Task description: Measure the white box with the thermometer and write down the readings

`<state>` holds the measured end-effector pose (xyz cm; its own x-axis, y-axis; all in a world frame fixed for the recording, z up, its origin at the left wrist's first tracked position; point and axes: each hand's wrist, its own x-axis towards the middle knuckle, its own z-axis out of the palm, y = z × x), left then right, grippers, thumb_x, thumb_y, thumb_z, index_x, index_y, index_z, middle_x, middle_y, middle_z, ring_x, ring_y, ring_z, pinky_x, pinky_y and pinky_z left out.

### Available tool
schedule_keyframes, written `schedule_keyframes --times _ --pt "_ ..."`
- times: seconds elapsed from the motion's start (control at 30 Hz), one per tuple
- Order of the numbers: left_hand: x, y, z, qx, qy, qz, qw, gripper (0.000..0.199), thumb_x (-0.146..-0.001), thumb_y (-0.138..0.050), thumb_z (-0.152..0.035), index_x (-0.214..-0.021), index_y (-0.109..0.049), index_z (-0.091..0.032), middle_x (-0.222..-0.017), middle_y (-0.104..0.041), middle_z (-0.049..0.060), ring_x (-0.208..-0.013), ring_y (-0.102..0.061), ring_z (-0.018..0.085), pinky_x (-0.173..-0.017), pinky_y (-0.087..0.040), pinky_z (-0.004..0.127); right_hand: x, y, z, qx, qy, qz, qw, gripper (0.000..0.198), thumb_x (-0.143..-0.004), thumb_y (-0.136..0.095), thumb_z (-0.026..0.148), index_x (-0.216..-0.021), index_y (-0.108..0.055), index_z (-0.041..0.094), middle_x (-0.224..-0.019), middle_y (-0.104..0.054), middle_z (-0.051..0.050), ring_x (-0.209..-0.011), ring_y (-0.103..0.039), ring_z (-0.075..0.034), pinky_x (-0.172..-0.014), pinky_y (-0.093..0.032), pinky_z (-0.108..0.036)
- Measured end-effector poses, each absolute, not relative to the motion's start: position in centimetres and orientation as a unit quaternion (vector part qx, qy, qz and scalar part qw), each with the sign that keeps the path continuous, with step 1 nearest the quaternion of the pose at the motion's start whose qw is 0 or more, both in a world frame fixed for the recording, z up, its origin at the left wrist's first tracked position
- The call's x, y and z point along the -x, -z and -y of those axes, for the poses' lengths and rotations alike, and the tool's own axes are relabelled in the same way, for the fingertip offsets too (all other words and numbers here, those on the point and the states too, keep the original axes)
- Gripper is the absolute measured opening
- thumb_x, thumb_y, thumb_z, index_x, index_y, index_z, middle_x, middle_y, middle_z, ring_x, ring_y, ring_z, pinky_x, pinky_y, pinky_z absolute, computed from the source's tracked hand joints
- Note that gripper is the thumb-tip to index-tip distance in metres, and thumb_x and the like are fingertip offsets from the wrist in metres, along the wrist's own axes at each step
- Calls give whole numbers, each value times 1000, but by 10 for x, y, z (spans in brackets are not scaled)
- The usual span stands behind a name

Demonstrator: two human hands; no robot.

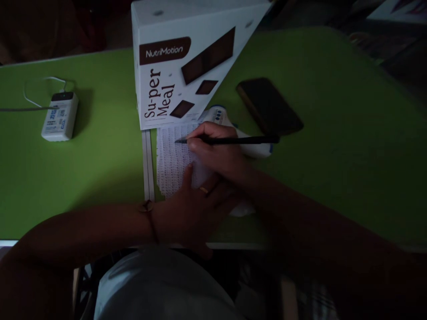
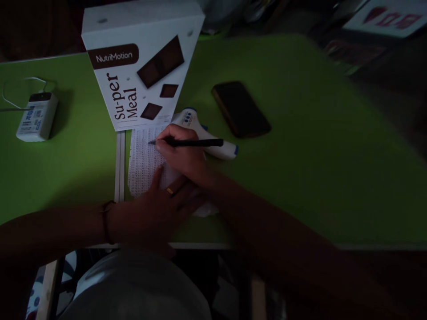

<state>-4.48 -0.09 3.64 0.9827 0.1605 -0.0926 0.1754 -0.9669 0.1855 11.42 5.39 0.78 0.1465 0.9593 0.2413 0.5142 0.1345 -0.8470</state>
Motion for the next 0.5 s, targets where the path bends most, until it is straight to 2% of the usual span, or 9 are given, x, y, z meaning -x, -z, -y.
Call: schedule_keyframes --times 0.2,0.4,0.5 --pt "45 -38 1 -990 50 -87 97 125 -70 -82 -65 -163 -23 -6 -171 -17 23 -158 -7 47 -119 -17 79 -115 -8 -55 619 -253 583 460 11 -82 -63 27 -72 -61 30 -72 -68 -2 -77 -66 -25 -71 -55 -42" --pt "45 -33 2 -992 40 -86 89 127 -68 -82 -66 -163 -23 -6 -171 -18 24 -157 -9 45 -119 -14 79 -111 -8 -56 609 -216 586 488 2 -70 -59 27 -68 -60 27 -68 -68 -2 -68 -63 -23 -66 -52 -40" --pt "45 -33 1 -992 36 -86 89 125 -69 -81 -66 -163 -23 -6 -171 -18 23 -157 -8 46 -119 -15 80 -109 -8 -56 610 -209 587 489 3 -69 -58 26 -66 -58 27 -66 -66 -1 -65 -61 -22 -64 -50 -38"
